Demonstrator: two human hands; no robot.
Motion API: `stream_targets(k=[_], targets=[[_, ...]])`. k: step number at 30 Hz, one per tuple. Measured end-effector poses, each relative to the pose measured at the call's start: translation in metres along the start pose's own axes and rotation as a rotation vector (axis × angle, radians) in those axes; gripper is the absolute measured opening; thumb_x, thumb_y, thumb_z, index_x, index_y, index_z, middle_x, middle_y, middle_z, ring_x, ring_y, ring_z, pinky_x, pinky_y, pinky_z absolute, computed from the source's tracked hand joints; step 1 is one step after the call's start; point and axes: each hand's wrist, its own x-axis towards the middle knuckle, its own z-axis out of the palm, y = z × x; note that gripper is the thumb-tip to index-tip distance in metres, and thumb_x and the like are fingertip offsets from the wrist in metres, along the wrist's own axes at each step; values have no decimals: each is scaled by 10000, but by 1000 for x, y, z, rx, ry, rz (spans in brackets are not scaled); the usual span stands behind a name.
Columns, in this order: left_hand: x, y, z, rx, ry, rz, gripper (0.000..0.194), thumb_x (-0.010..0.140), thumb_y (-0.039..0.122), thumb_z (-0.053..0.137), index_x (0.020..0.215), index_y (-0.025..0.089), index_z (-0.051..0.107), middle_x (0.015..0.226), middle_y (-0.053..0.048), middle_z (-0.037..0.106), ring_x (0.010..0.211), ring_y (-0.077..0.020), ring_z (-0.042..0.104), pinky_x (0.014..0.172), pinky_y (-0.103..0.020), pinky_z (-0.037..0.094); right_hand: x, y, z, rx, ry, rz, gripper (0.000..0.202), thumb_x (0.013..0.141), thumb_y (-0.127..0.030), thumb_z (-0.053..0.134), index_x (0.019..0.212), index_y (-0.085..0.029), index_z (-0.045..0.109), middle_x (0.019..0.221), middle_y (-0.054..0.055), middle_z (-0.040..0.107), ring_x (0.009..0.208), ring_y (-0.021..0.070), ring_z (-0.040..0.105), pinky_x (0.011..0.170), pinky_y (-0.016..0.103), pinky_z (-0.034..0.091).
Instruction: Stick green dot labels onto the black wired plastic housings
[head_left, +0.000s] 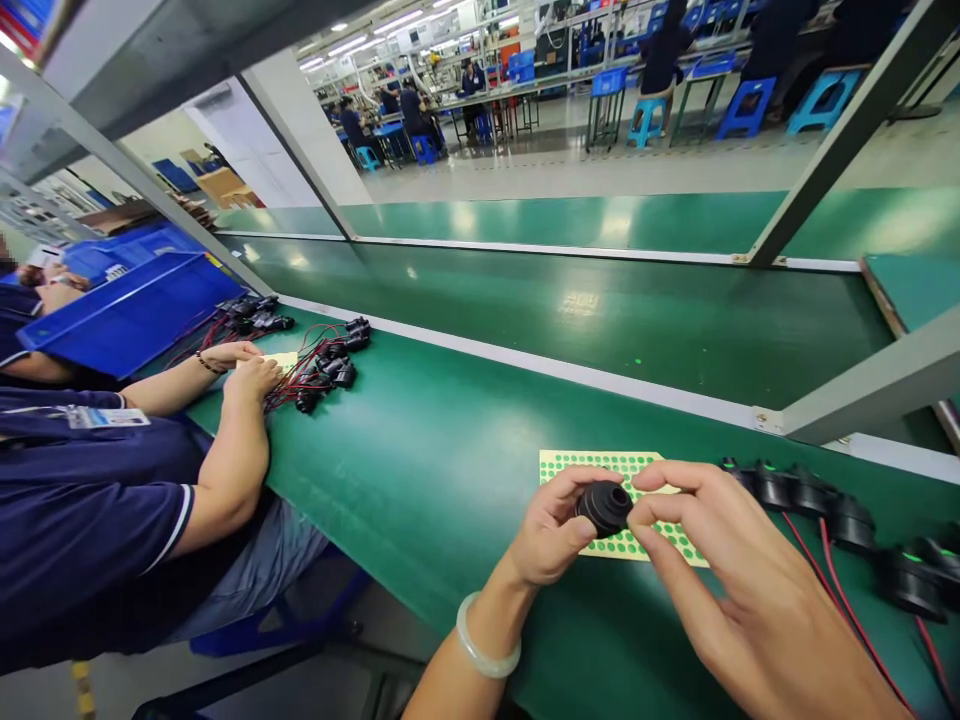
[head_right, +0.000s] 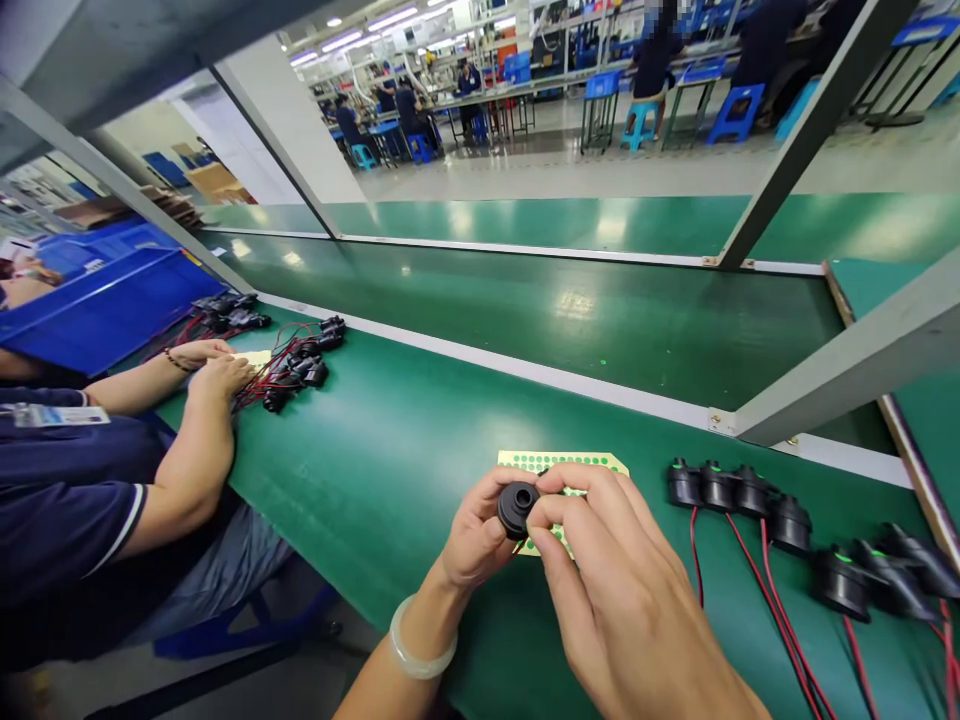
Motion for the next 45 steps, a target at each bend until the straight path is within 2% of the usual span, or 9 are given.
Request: stream_targets(k=[6, 15, 20, 29, 33, 38, 45], targets=[[0, 2, 0, 3, -2, 22, 575, 718, 567, 684, 1136, 178, 617, 933, -74, 593, 809, -181, 525, 777, -308, 430, 2, -1, 2, -4, 8, -32, 81, 937, -169, 457, 926, -217, 521, 1013, 78, 552, 993, 220, 553, 788, 347, 455], [0, -1, -1, 42, 51, 14, 633, 679, 626, 680, 1111, 166, 624, 925, -78, 579, 815, -190, 516, 761, -309, 434, 1, -1, 7, -41, 55, -54, 73, 925, -142, 495, 956, -188, 543, 999, 79, 555, 973, 218, 557, 819, 353, 439], [-1, 0, -2, 39, 23, 7, 620, 694, 607, 685, 1129, 171, 620, 919, -75, 589, 797, -186, 526, 759, -313, 436, 1, -2, 6, -7, 86, -42, 72, 920, -139, 518, 976, -183, 529, 987, 75, 558, 954, 206, 560, 812, 338, 446], [-1, 4, 4, -2, 55, 3, 613, 684, 618, 686, 1100, 170, 631, 860, -62, 584, 735, -166, 519, 659, -272, 436, -3, 0, 1, -38, 39, -120, 113, 908, -125, 530, 1000, -173, 574, 1059, 104, 535, 1005, 230, 541, 814, 357, 446], [0, 5, 5, -46, 32, 36, 559, 710, 573, 692, 1103, 179, 637, 883, -58, 591, 746, -158, 525, 664, -261, 437, -1, -1, 1, -66, 38, -164, 143, 910, -92, 516, 1019, -155, 584, 1048, 111, 543, 998, 224, 539, 808, 348, 446], [1, 6, 6, -61, 36, 20, 587, 694, 585, 702, 1097, 163, 637, 869, -61, 600, 699, -146, 537, 624, -246, 447, 3, -3, 3, -71, 65, -183, 132, 910, -86, 500, 979, -143, 597, 997, 102, 570, 953, 217, 558, 789, 344, 461], [1, 9, 7, -155, -15, 89, 454, 754, 500, 694, 1091, 197, 654, 830, -35, 590, 638, -113, 549, 570, -209, 439, 5, 1, 5, 31, 55, -206, 104, 890, -44, 520, 923, -115, 590, 978, 94, 542, 946, 185, 525, 804, 302, 438]])
